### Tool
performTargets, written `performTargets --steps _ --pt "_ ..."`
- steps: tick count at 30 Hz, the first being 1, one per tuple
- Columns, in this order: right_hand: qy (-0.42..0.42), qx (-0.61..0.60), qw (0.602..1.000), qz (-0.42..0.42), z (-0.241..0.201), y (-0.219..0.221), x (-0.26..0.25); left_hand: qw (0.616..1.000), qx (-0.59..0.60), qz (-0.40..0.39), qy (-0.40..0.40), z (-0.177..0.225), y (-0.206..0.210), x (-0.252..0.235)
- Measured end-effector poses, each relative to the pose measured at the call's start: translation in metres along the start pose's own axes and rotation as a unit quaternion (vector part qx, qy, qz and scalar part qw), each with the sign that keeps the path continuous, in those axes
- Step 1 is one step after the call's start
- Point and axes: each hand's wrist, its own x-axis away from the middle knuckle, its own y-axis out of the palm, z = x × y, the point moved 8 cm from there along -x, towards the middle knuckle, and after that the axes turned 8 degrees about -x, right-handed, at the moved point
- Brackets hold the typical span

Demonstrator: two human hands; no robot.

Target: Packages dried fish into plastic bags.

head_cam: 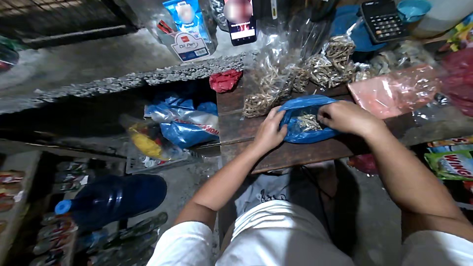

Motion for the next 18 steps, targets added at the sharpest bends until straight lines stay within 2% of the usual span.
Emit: performTargets --steps 7,18 --pt "0.120 0.079 0.989 -0.041 -0.003 0.023 0.003 0.999 0.013 -0.039 0.029 0.007 0.010 0.003" --pt "0.059 0.045 0.997 -0.024 -0.009 0.026 -0.015 0.999 0.024 -0.022 0.014 -0.001 0.008 0.002"
